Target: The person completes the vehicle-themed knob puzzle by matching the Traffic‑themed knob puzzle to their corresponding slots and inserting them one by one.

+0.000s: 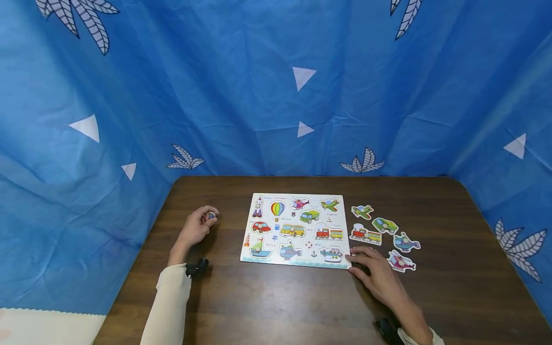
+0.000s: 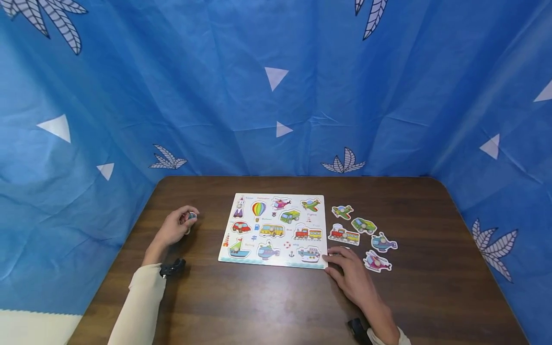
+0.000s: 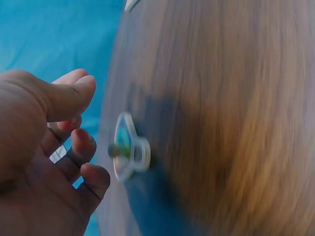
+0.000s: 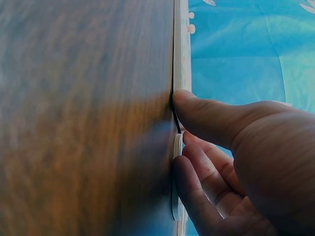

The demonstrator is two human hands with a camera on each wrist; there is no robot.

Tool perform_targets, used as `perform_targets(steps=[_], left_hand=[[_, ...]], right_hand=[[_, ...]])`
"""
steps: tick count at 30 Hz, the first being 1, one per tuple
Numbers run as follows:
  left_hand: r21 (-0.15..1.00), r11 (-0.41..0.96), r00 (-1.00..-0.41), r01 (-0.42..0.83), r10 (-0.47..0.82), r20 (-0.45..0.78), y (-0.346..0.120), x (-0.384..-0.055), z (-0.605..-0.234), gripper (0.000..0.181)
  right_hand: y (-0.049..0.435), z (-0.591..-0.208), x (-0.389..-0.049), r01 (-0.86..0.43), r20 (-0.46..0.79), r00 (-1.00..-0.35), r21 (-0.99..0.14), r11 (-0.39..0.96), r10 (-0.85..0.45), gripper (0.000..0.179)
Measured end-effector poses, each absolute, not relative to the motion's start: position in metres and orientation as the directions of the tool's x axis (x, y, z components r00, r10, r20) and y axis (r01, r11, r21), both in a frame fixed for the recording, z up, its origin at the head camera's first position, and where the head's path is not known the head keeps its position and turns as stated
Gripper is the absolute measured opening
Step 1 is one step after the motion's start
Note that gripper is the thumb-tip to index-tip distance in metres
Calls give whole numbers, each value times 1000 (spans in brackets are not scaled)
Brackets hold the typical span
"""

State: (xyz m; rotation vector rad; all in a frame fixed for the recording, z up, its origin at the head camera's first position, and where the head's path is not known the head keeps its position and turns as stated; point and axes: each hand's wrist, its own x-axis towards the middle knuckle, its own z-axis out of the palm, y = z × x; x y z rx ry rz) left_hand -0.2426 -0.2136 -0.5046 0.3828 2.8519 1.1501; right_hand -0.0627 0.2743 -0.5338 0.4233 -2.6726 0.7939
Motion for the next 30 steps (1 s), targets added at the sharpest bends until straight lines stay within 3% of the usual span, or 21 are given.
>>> perform_targets(steps=[15, 30], left_hand=[[699, 699, -984, 151, 175, 38, -251, -244, -520, 10], [669, 728, -988, 149, 134, 74, -246, -248, -521, 7]], right_hand=[[274, -534, -62, -376, 398, -898, -479, 793, -186, 29], [274, -534, -62, -385, 407, -893, -471, 793, -192, 32]])
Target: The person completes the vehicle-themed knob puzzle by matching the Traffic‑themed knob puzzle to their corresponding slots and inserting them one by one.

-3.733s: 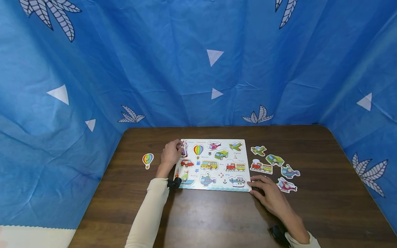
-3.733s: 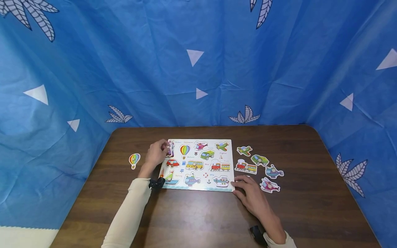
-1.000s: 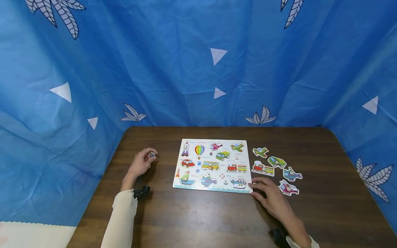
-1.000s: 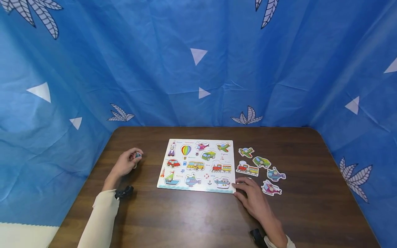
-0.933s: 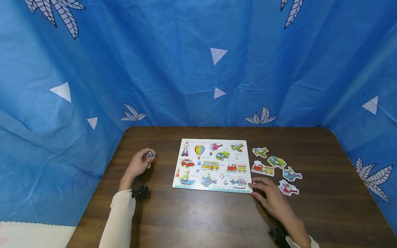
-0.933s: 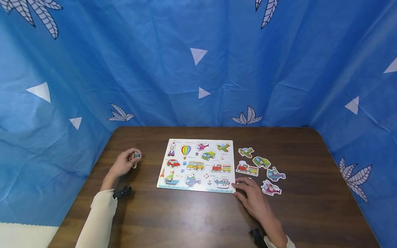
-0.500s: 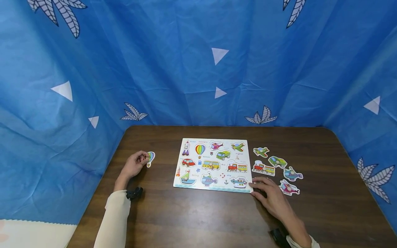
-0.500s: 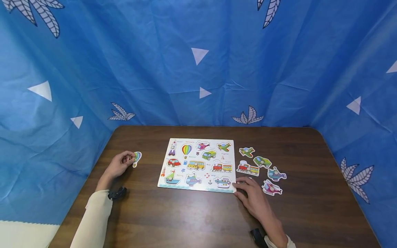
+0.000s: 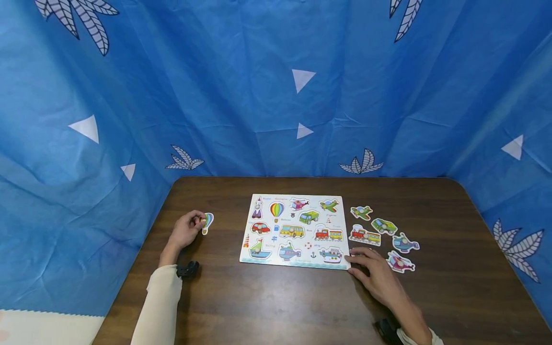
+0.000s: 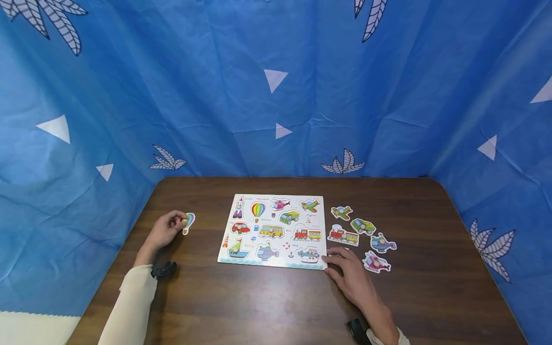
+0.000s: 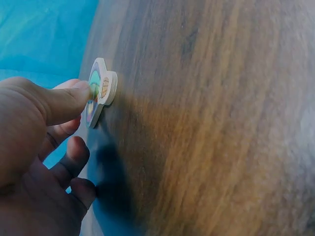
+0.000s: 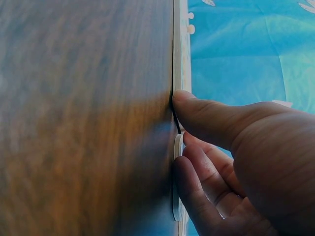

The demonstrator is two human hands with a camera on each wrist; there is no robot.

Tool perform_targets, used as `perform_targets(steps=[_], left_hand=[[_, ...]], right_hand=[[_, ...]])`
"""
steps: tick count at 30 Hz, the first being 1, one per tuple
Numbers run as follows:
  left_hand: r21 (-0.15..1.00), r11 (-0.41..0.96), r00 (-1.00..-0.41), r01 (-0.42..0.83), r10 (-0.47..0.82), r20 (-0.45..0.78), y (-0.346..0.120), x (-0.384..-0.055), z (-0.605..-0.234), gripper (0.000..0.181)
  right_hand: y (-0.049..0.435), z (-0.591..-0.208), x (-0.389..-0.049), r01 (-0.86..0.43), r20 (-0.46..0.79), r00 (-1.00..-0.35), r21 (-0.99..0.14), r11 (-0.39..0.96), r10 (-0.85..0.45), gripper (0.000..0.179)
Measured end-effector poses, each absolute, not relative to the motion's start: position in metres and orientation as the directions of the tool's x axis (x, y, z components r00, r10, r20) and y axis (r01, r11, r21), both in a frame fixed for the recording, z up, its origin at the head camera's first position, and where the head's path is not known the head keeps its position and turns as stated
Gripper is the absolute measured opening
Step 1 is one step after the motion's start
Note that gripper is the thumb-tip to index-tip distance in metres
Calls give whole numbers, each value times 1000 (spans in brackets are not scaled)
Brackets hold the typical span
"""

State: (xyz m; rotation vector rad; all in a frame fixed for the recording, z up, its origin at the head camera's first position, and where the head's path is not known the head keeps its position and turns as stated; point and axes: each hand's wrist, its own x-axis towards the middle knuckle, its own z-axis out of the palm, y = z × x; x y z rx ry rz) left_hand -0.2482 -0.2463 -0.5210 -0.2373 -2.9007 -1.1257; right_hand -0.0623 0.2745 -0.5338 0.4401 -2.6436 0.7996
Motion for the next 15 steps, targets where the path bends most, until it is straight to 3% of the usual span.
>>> perform_targets(steps=[15], left_hand=[[657, 746, -992, 110, 125, 23, -241, -247, -519, 8]], right_hand=[[274, -533, -62, -367, 385, -904, -481, 797, -184, 32]])
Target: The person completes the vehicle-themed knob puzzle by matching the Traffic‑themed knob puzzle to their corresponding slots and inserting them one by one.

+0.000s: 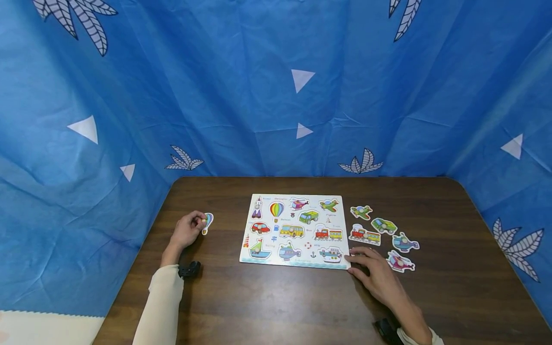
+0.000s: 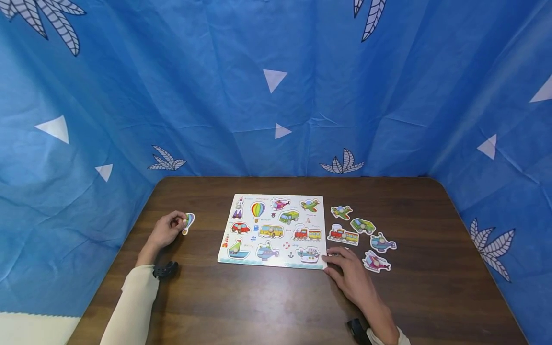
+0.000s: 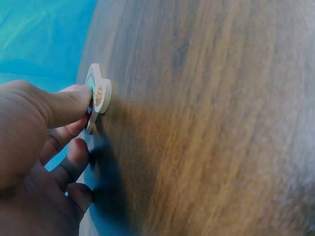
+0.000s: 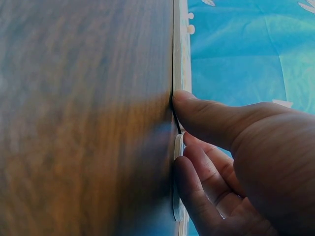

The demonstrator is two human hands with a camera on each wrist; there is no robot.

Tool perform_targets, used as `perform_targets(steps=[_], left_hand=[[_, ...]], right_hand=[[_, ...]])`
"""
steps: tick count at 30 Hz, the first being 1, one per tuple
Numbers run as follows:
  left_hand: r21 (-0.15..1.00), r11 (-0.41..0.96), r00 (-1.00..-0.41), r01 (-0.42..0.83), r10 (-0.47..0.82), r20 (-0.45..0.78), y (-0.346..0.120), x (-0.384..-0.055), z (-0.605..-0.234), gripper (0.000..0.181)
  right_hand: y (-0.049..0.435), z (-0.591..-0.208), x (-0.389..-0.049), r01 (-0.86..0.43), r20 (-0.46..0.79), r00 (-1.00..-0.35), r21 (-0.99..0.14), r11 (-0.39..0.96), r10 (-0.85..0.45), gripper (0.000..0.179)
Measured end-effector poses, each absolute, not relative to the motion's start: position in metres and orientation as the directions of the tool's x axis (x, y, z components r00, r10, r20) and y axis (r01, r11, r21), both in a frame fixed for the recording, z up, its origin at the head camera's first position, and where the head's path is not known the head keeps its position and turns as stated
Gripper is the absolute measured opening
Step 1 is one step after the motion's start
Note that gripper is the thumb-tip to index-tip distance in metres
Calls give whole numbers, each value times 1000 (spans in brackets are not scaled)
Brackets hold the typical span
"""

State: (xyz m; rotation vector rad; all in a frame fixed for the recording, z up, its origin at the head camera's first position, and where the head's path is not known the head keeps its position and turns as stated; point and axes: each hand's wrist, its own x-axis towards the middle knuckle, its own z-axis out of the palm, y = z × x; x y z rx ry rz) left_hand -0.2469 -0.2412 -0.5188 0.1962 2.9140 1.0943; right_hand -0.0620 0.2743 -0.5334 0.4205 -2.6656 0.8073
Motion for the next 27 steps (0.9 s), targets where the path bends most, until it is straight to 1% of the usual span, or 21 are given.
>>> perform_targets(steps=[5, 8, 18, 23, 27], left_hand=[[657, 747, -991, 101, 132, 1, -238, -246, -517, 8], [649, 752, -989, 117, 144, 11, -235, -247, -516, 7], [669, 706, -970, 234, 214, 113, -206, -250, -502, 6], [669, 676, -950, 310, 255, 183, -184, -252, -495, 5], [673, 653, -936, 347, 286, 205, -164, -253, -489, 5]], right_hand=[[275, -534, -62, -345, 356, -917, -481, 806, -181, 31], [275, -534, -63, -338, 346, -921, -479, 810, -179, 30], [275, -535, -62, -340, 355, -918, -481, 808, -175, 30], [275, -536, -62, -343, 357, -917, -477, 809, -178, 30], [275, -535, -62, -339, 352, -919, -479, 810, -177, 30]])
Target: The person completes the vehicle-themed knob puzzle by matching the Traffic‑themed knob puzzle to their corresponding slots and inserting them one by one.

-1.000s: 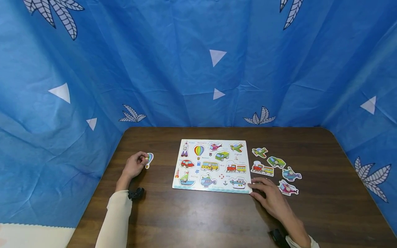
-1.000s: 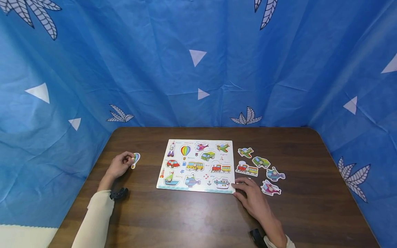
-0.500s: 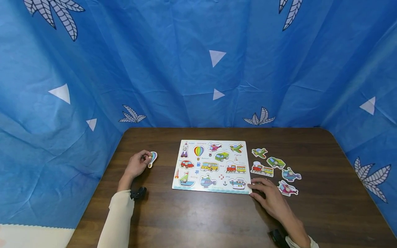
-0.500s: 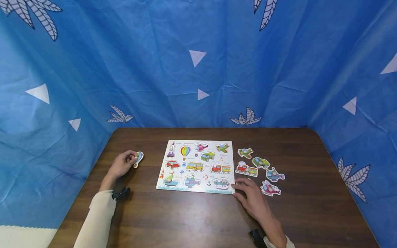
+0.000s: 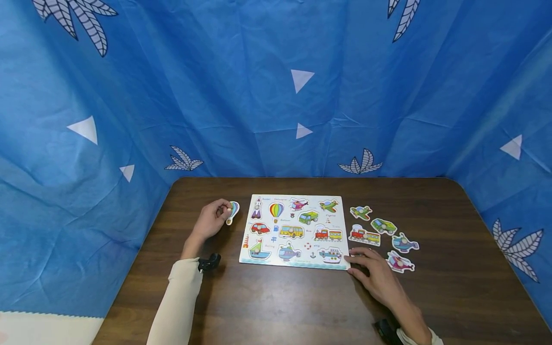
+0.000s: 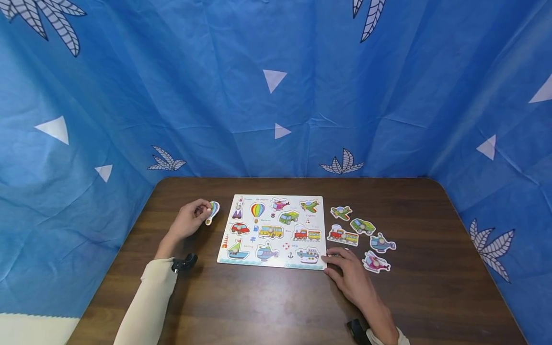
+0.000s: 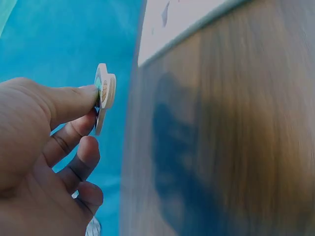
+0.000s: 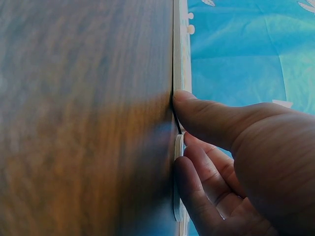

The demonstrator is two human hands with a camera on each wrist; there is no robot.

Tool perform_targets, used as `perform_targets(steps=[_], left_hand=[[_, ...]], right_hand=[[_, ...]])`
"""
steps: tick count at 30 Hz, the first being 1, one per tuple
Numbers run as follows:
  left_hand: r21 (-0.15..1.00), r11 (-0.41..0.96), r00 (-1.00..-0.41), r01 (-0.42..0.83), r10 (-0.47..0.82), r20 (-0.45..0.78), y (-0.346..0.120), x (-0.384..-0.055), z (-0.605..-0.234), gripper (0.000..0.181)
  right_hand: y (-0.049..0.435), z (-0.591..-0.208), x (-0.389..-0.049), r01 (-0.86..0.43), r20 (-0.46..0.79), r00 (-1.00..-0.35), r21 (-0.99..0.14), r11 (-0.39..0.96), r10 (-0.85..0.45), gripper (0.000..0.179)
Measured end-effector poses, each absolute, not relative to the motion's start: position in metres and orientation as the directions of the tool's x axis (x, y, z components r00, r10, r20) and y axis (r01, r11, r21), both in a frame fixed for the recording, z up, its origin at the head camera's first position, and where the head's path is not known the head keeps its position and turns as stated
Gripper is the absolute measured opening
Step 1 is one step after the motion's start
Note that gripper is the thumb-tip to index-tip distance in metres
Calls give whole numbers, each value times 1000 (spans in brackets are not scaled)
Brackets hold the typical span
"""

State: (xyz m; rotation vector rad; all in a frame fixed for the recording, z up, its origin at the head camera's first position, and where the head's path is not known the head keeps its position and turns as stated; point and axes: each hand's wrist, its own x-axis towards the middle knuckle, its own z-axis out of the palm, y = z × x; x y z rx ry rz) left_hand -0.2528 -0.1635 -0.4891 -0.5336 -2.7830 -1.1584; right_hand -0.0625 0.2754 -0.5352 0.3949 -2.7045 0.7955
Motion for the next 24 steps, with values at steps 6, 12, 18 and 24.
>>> perform_targets(steps=[6, 12, 18, 24], left_hand=[[682, 622, -919, 383, 332, 213, -136, -256, -488, 4], [687, 611, -909, 394, 370, 191, -112, -260, -489, 4], [685, 632, -917, 364, 372, 144, -92, -260, -491, 4], [688, 643, -916, 338, 392, 83, -73, -261, -494, 4]], right_hand=[[276, -534, -62, -332, 337, -925, -488, 808, -176, 28], [275, -534, -62, -335, 341, -923, -491, 804, -176, 28], [275, -534, -63, -339, 345, -922, -492, 802, -178, 29], [274, -534, -62, -352, 371, -912, -489, 798, -175, 31]])
